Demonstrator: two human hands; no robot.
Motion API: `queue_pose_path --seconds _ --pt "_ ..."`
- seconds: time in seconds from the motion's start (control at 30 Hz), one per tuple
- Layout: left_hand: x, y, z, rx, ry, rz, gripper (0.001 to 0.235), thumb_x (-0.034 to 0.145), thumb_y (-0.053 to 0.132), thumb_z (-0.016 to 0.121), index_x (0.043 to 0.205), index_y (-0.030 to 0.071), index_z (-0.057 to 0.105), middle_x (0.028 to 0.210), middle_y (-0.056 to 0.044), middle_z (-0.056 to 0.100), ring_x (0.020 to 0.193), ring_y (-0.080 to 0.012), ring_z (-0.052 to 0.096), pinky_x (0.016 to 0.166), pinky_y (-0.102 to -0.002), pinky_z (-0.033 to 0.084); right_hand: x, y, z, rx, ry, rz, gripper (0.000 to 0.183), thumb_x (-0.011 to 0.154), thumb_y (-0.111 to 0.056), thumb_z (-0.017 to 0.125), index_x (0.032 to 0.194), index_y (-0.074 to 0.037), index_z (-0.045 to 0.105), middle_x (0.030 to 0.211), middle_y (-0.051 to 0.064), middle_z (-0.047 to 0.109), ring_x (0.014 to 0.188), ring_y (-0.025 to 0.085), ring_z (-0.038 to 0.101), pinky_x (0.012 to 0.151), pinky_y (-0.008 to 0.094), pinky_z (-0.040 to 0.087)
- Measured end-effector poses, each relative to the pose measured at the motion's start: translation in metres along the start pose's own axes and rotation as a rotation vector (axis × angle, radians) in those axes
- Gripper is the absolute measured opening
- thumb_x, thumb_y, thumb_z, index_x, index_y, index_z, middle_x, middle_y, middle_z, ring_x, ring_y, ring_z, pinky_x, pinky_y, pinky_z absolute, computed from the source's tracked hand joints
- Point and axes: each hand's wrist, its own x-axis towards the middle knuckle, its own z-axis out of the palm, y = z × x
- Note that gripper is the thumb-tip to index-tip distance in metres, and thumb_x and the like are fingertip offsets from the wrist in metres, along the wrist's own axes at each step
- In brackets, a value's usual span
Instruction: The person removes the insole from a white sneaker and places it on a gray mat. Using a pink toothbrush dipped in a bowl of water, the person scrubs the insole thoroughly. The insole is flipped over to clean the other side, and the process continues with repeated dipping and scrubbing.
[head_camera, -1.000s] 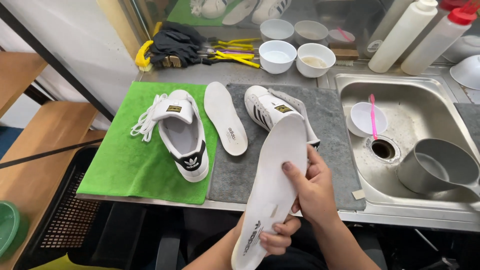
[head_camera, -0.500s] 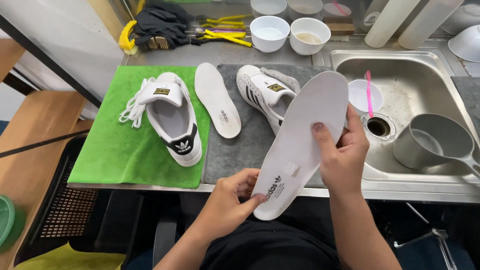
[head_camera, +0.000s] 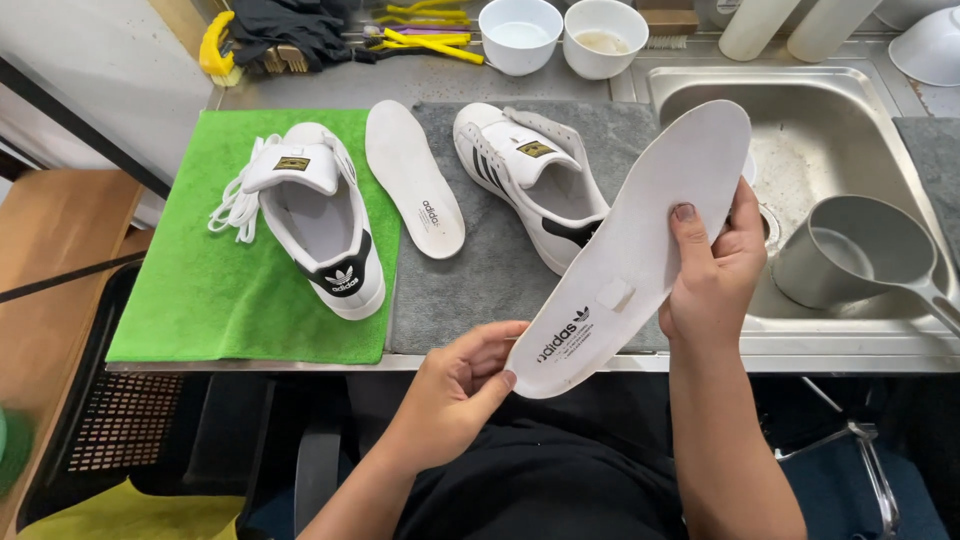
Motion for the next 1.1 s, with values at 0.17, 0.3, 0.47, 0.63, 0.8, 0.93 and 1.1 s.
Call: queue_pose_path --seconds 0.17,0.3,0.47,0.63,0.8,0.93,1.1 --pt "0.039 -0.012 -0.015 0.368 0.053 0.089 0.053 0.094 0.018 0.060 0.145 0.015 0.044 0.152 -0.013 0.049 0.124 -0.0271 0.064 0.097 -0.037 0.056 0.017 0.009 -0.027 0.068 0.113 0.034 0.040 0.096 -0.009 0.066 0.134 -0.010 0.056 0.116 0.004 0.069 0.103 0.018 0.068 0.090 0.033 0.064" --pt "0.098 -0.028 0.009 0.946 0.171 0.526 0.048 0.093 0.014 0.064 0.139 0.012 0.050 0.136 -0.012 0.054 0.120 -0.0312 0.063 0.098 -0.040 0.053 0.031 0.006 -0.062 0.043 0.203 0.048 0.031 0.099 -0.010 0.060 0.129 -0.014 0.056 0.119 0.001 0.070 0.107 0.015 0.071 0.096 0.031 0.066" --pt "0.159 -0.073 0.031 1.507 0.123 0.388 0.076 0.078 0.043 0.081 0.137 0.010 0.046 0.108 -0.006 0.054 0.057 -0.0235 0.064 0.040 -0.039 0.048 0.026 0.002 -0.087 0.008 0.338 0.152 0.039 0.092 -0.013 0.055 0.130 -0.018 0.059 0.110 -0.001 0.067 0.098 0.012 0.069 0.082 0.026 0.061" --pt "0.158 0.007 -0.003 1.306 0.097 0.276 0.061 0.083 0.033 0.083 0.126 0.004 0.050 0.098 -0.014 0.065 0.069 -0.0386 0.069 0.052 -0.050 0.054 0.037 0.066 -0.089 -0.035 0.347 0.273 0.031 0.100 -0.006 0.053 0.128 -0.017 0.052 0.123 0.004 0.069 0.107 0.018 0.071 0.092 0.035 0.066" --pt "0.167 0.050 -0.076 1.445 0.163 0.266 0.072 0.086 0.028 0.078 0.139 -0.006 0.042 0.113 -0.025 0.063 0.092 -0.0493 0.070 0.078 -0.061 0.056 0.040 0.107 -0.025 -0.089 -0.017 0.351 0.047 0.099 -0.008 0.063 0.141 -0.004 0.042 0.099 0.018 0.065 0.076 0.027 0.070 0.057 0.039 0.064" --pt "0.168 0.042 -0.110 1.563 0.170 0.117 0.060 0.087 0.019 0.075 0.131 -0.008 0.045 0.105 -0.027 0.063 0.087 -0.0497 0.071 0.078 -0.061 0.057 0.082 0.092 -0.050 -0.623 -0.187 0.301 0.067 0.098 -0.025 0.072 0.149 0.005 0.040 0.107 0.028 0.064 0.085 0.031 0.069 0.067 0.045 0.058" --pt "0.170 0.017 -0.128 1.760 0.188 -0.129 0.052 0.089 0.026 0.073 0.120 -0.003 0.045 0.101 -0.021 0.063 0.081 -0.0429 0.074 0.073 -0.051 0.062 0.179 0.137 -0.141 -1.107 -0.029 -0.261 0.021 0.097 -0.016 0.078 0.111 -0.002 0.072 0.089 0.011 0.064 0.069 0.024 0.067 0.059 0.033 0.054"
